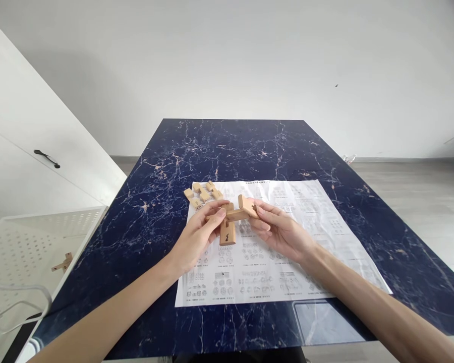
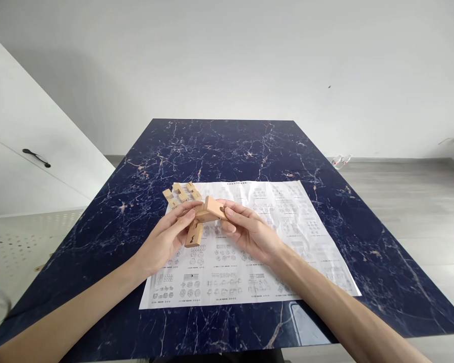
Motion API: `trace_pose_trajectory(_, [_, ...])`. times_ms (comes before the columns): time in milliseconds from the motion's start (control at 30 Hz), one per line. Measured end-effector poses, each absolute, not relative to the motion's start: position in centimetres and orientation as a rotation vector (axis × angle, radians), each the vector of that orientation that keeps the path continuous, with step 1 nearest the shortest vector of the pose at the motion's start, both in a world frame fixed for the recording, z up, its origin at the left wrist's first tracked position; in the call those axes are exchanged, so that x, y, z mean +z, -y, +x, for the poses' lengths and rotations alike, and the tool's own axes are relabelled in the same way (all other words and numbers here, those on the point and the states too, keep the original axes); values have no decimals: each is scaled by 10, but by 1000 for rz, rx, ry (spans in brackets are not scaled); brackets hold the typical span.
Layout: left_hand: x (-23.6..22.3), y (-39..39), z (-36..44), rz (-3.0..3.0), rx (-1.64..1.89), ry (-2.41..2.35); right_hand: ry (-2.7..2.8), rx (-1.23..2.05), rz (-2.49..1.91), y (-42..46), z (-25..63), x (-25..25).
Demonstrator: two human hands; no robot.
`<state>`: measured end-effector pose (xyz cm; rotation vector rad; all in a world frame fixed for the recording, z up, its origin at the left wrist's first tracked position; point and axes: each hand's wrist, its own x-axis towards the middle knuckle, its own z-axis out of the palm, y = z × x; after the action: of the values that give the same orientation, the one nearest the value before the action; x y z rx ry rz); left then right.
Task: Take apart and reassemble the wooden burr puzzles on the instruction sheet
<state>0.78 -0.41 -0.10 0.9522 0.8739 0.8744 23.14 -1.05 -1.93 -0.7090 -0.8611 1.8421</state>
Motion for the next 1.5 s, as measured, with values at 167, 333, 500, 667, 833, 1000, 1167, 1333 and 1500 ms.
trace_pose_trajectory(167, [-2, 4, 7, 954, 876, -869, 775, 1906, -644, 15, 227, -19])
trace_pose_trajectory(333, [-4, 6, 8, 1001, 863, -850, 780, 1930, -608, 19, 225, -22])
trace_pose_trajectory(500, [-6, 7, 8, 1009, 862, -828, 781, 1946, -588, 19, 225, -22])
trace_pose_trajectory(667, [-7, 6, 8, 1038, 858, -791, 810, 1948, -600, 19, 226, -20])
trace_pose_trajectory(833, [-6, 6, 7, 1018, 878, -786, 1009, 1890, -715, 22, 223, -17])
trace_pose_trajectory(1000, [-2, 7, 7, 941, 932, -765, 1140, 1877, -807, 26, 220, -10])
trace_pose_trajectory(1167, [-2, 5, 8, 831, 982, -780, 1162, 1889, -751, 28, 220, -6])
trace_pose_trajectory(1333, [-6, 5, 7, 845, 959, -803, 1387, 1843, -697, 30, 217, -11])
trace_pose_trajectory(1500, [-6, 7, 6, 870, 926, -746, 1509, 1805, -666, 33, 214, -13])
